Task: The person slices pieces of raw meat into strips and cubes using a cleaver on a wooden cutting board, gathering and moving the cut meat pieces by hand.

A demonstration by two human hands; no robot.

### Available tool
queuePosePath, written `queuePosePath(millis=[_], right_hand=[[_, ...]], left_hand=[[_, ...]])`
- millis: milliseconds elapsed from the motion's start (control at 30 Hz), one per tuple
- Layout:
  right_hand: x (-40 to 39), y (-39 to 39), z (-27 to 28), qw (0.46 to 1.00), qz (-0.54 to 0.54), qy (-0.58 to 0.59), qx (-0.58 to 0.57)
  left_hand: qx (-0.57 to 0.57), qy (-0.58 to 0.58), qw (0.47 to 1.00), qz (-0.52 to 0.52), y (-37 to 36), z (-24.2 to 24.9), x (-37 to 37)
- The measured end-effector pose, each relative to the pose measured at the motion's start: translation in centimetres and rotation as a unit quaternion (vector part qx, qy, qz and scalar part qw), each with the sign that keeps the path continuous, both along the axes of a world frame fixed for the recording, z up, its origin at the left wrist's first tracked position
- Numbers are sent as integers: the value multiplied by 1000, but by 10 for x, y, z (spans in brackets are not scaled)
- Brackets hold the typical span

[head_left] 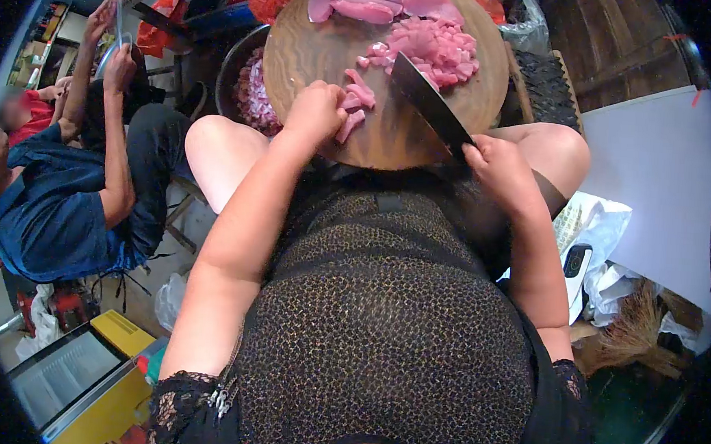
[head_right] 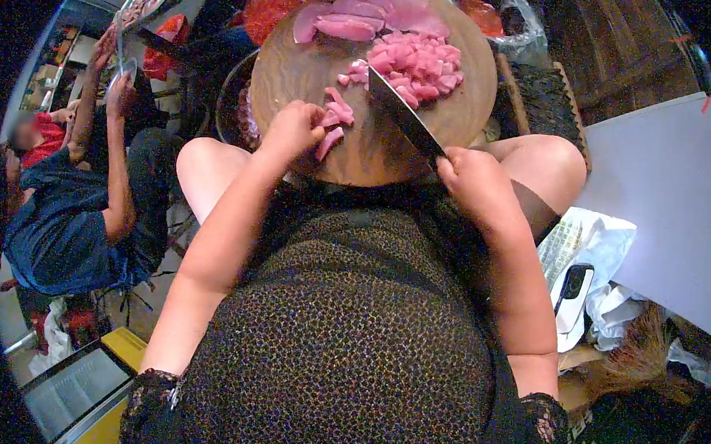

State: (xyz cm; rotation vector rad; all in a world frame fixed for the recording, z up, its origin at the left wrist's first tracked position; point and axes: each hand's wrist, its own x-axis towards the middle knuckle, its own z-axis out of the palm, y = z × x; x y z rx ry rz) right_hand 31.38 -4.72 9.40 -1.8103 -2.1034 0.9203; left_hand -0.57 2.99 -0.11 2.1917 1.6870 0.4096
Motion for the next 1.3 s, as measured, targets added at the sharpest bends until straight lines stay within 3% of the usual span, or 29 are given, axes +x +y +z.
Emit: queuePosePath(millis=[100,167,200,267,300,367,433,500,567,633,667,700,767,833,900,933,967,1067,1167,1200,1267,1300], right_hand=[[-1,1,-1,1000,2,-11,17],[0,-1,-1,1000,0,5,21],[0,-1,-2,1000,2,7,18],[1,2,-4,1000,-1,18,9],[0,3,-4,1000,1,19,9],[1,4,-3,1000,-4,-4,-17],[2,3,-5,1000,2,-6,-6],[2,3,-6,1000,9,-6,4],[1,2,-5,1000,-1,-7,0],[2,3,-4,1000,7,-13,6],[2,4,-4,1000,15,-18,9],[2,4,-5,1000,12,-18,10],[2,2,-6,1000,9,-4,2],[2,2,-5,1000,4,-3,-2],[1,2,-4,1000,-1,-2,-7],[1,2,-3,1000,-1,-3,-6],[1,1,-3,1000,-2,-4,-7],[1,0,-9,1000,0,-14,13],[2,-1,-8,1000,3,-15,15],[1,-1,-7,1000,5,-13,14],[0,0,-3,1000,-7,-2,-9],[1,-1,-4,1000,-3,0,-10]], left_hand=[[-32,6,999,-3,6,1,-8],[-183,-57,980,56,-2,23,-6],[-186,-56,979,58,-4,18,-9],[-297,-188,933,82,-6,6,-15],[-297,-187,933,83,-8,5,-17],[-203,-259,933,145,-9,4,-21],[-235,-277,910,202,-13,10,-21],[-120,-119,973,155,-19,15,-17],[-114,-99,984,98,-29,21,0],[-7,-45,998,41,-41,30,15],[-152,-40,985,76,-37,44,21],[-151,-40,985,73,-32,41,18],[11,42,999,-8,-14,29,9],[46,40,997,-46,9,28,11],[259,8,932,-252,29,22,16],[185,9,943,-275,36,20,15],[185,7,943,-278,41,19,13],[36,158,978,-128,49,31,8],[-88,125,988,0,52,25,-21],[-89,127,988,1,49,31,-28],[-263,13,965,11,37,42,-39],[-264,14,964,16,29,42,-40]])
